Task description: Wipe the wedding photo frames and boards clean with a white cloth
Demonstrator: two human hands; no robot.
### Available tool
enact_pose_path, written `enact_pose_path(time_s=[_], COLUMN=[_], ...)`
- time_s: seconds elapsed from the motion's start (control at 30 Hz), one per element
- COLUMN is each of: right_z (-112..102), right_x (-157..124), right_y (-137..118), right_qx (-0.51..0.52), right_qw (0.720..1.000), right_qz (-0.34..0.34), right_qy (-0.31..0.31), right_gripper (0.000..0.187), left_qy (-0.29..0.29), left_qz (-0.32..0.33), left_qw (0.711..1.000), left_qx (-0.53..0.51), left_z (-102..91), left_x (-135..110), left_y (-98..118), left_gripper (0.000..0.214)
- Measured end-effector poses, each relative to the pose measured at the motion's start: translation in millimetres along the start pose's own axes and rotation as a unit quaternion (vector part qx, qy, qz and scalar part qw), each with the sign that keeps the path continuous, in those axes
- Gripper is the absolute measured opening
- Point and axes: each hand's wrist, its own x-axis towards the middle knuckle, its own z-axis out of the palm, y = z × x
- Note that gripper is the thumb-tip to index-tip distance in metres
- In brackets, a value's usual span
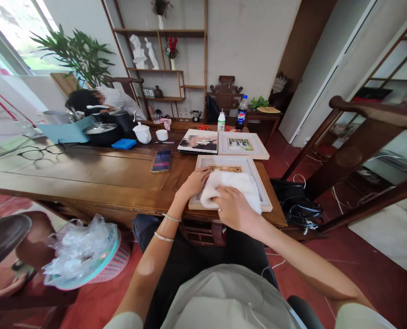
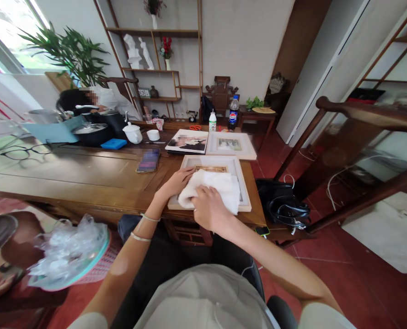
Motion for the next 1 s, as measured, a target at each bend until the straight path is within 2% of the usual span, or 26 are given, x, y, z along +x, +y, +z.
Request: enact_pose_path(time_s=[0.13,0.23,0.3,0.37,0.43,0.5,0.57,0.6,0.63,0.7,0.8,0.87,0.93,1.0], right_z=[-14,-30,-40,-47,-49,-47,-40,-35,-30,-17,2,13,20,21], right_x=[-26,-43,-48,-46,-34,-14,13,28,44,74,108,121,128,129], right_y=[25,51,70,91,114,137,156,161,163,157,127,105,91,87], right_qx=[-0.022,-0.032,-0.026,-0.021,-0.025,-0.042,-0.063,-0.071,-0.078,-0.082,-0.079,-0.083,-0.087,-0.091], right_qw=[0.999,0.993,0.989,0.985,0.982,0.970,0.955,0.953,0.956,0.972,0.992,0.994,0.994,0.994], right_qz=[0.042,0.090,0.117,0.150,0.187,0.213,0.198,0.173,0.136,0.049,-0.048,-0.070,-0.069,-0.057], right_qy=[-0.020,-0.063,-0.090,-0.079,-0.009,0.108,0.210,0.239,0.248,0.216,0.083,0.024,0.004,-0.003], right_gripper=[0.037,0.040,0.041,0.042,0.041,0.042,0.048,0.051,0.053,0.054,0.049,0.044,0.040,0.038], left_qy=[-0.005,-0.015,-0.016,-0.015,-0.013,-0.010,-0.007,-0.007,-0.008,-0.005,0.004,0.002,0.000,0.002], left_qz=[-0.001,-0.003,-0.007,-0.008,-0.011,-0.012,-0.011,-0.010,-0.009,-0.009,-0.003,0.000,-0.001,-0.002], left_qw=[1.000,1.000,1.000,1.000,1.000,1.000,1.000,1.000,1.000,1.000,1.000,1.000,1.000,1.000], left_qx=[0.007,0.007,0.005,0.000,-0.003,-0.005,-0.007,-0.008,-0.008,-0.011,-0.015,-0.014,-0.017,-0.023], left_z=[0.7,-0.4,-0.8,-0.6,0.4,1.7,2.8,3.2,3.5,3.8,3.2,2.1,0.8,-0.4], left_x=[-1,-1,-2,-2,-2,-2,-2,-2,-2,-2,-1,-1,-1,-1], left_y=[0,-1,-1,-1,-2,-3,-4,-4,-4,-4,-3,-2,-1,0], left_gripper=[0.038,0.038,0.038,0.038,0.038,0.038,0.038,0.038,0.039,0.039,0.037,0.035,0.033,0.033])
